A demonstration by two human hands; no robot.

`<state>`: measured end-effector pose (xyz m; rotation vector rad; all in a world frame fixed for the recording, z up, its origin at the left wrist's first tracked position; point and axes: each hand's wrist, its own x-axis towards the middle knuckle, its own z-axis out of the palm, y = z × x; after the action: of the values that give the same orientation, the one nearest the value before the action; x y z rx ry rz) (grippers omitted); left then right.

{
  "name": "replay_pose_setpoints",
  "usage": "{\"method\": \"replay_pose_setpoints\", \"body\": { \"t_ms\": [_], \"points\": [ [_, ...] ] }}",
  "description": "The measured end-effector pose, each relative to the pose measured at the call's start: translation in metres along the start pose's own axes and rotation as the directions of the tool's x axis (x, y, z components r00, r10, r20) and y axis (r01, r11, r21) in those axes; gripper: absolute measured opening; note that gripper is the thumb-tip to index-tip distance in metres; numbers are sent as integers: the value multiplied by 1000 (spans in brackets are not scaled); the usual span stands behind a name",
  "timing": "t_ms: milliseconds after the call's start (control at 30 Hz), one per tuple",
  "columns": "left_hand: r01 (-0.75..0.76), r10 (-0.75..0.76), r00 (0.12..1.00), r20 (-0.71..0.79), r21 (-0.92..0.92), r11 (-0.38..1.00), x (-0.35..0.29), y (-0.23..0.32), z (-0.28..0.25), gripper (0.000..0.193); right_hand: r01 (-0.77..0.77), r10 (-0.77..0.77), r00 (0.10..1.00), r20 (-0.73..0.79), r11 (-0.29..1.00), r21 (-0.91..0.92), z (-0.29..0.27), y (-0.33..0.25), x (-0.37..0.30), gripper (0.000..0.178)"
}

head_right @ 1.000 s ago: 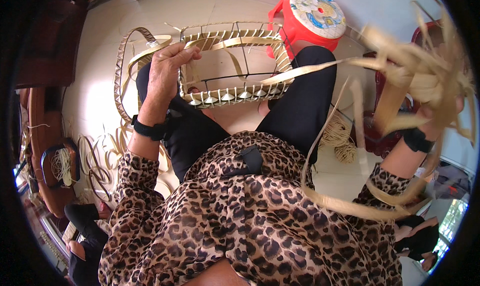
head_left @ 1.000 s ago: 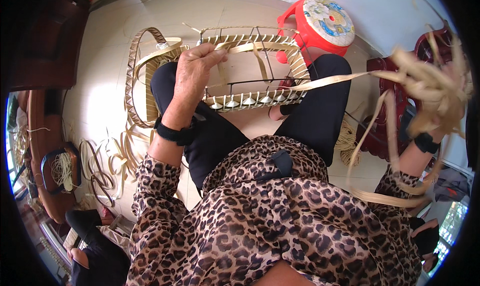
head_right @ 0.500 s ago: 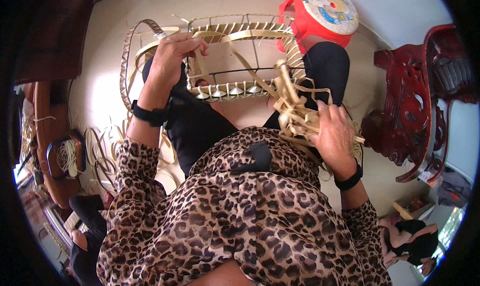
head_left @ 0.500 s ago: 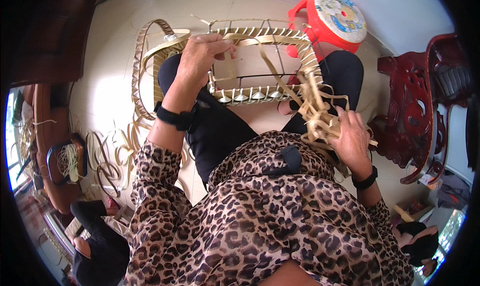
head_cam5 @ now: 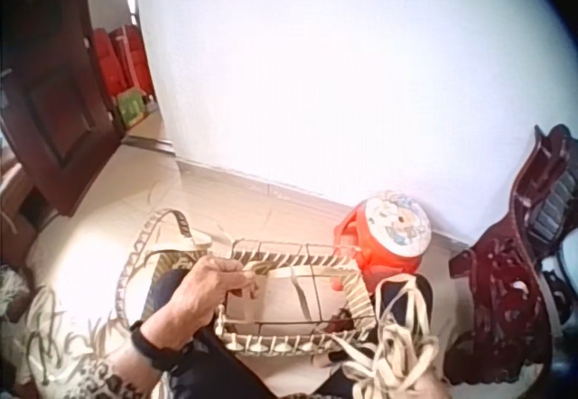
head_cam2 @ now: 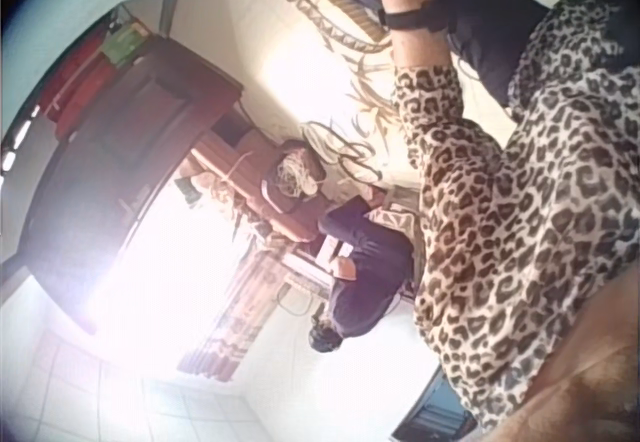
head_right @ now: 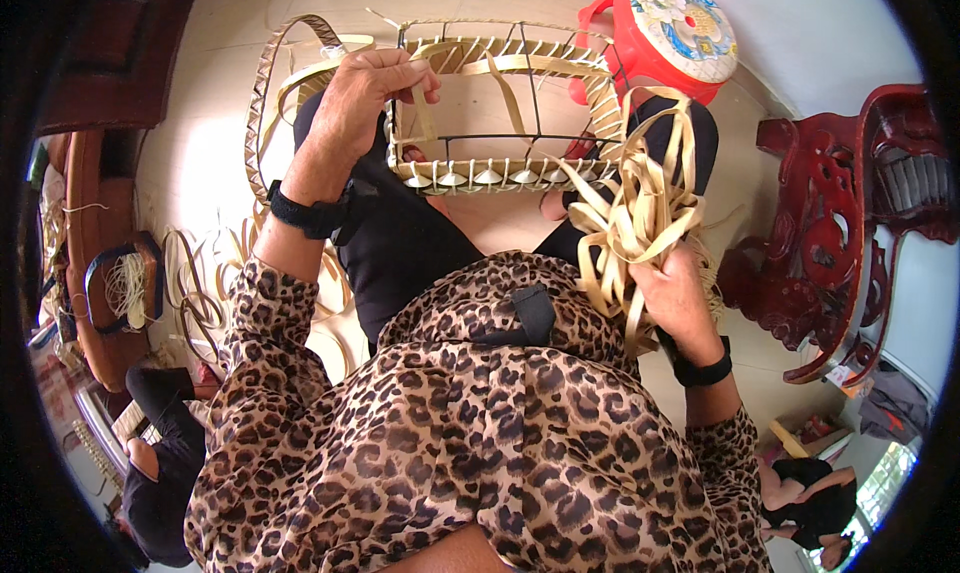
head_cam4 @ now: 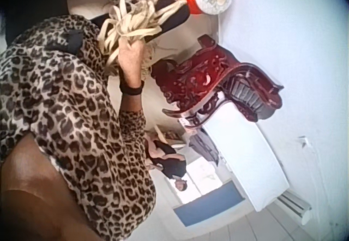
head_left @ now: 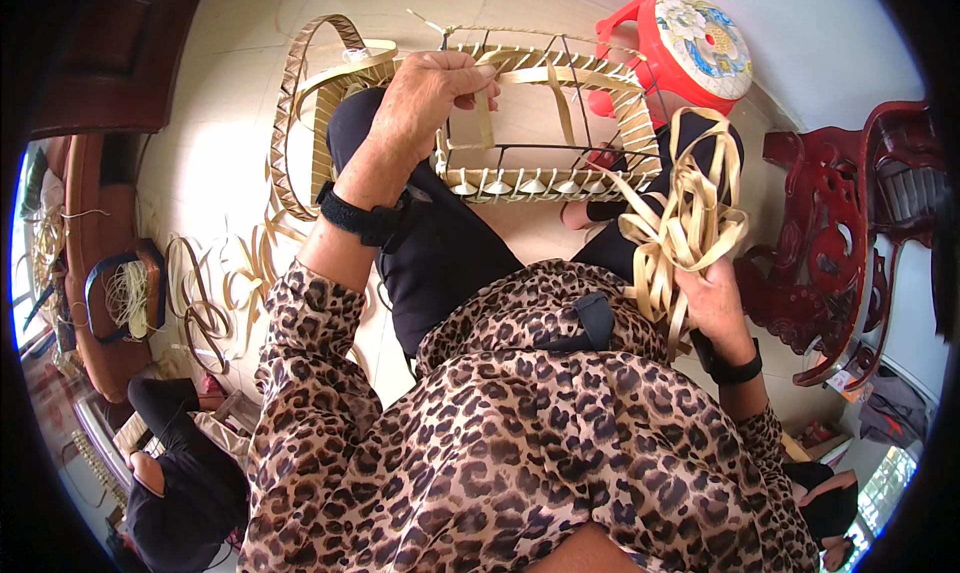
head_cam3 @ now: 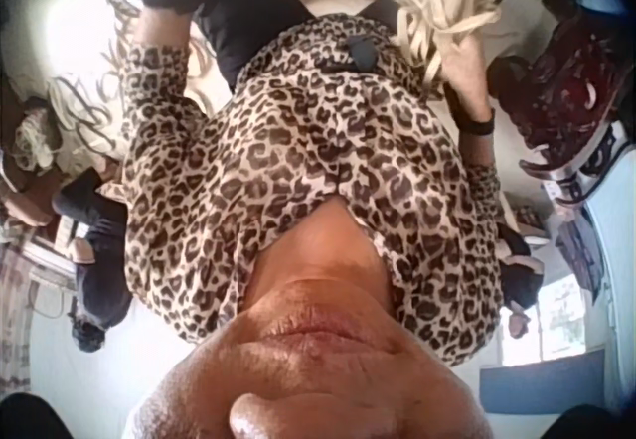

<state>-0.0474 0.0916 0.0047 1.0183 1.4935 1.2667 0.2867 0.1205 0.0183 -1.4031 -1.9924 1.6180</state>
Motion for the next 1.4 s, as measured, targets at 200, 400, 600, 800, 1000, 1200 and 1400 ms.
{"method": "replay_pose_setpoints", "body": {
  "t_ms": [200,400,600,800,1000,1200,1400],
  "points": [
    [-27,22,999,32,165,986,2,6,6,31,-56,38,997,74,963,265,10,-3,11,26],
    [-20,12,999,43,182,983,-2,10,4,32,261,-277,958,-75,949,-179,22,-20,26,19],
    [33,-35,998,46,37,999,3,2,5,30,544,-488,825,285,554,-630,49,-7,13,18],
    [-20,18,998,58,38,999,-2,4,4,28,448,-116,744,658,817,-362,31,-18,15,34],
    [31,-35,997,66,54,998,4,3,2,26,99,-102,546,832,993,57,6,-14,19,48],
    [60,-63,997,41,65,996,12,-4,1,26,182,-81,724,686,980,-77,23,-16,10,33],
    [87,-93,994,56,106,991,16,2,-1,25,262,-137,799,585,955,-135,33,-5,13,20]
  ]
}}
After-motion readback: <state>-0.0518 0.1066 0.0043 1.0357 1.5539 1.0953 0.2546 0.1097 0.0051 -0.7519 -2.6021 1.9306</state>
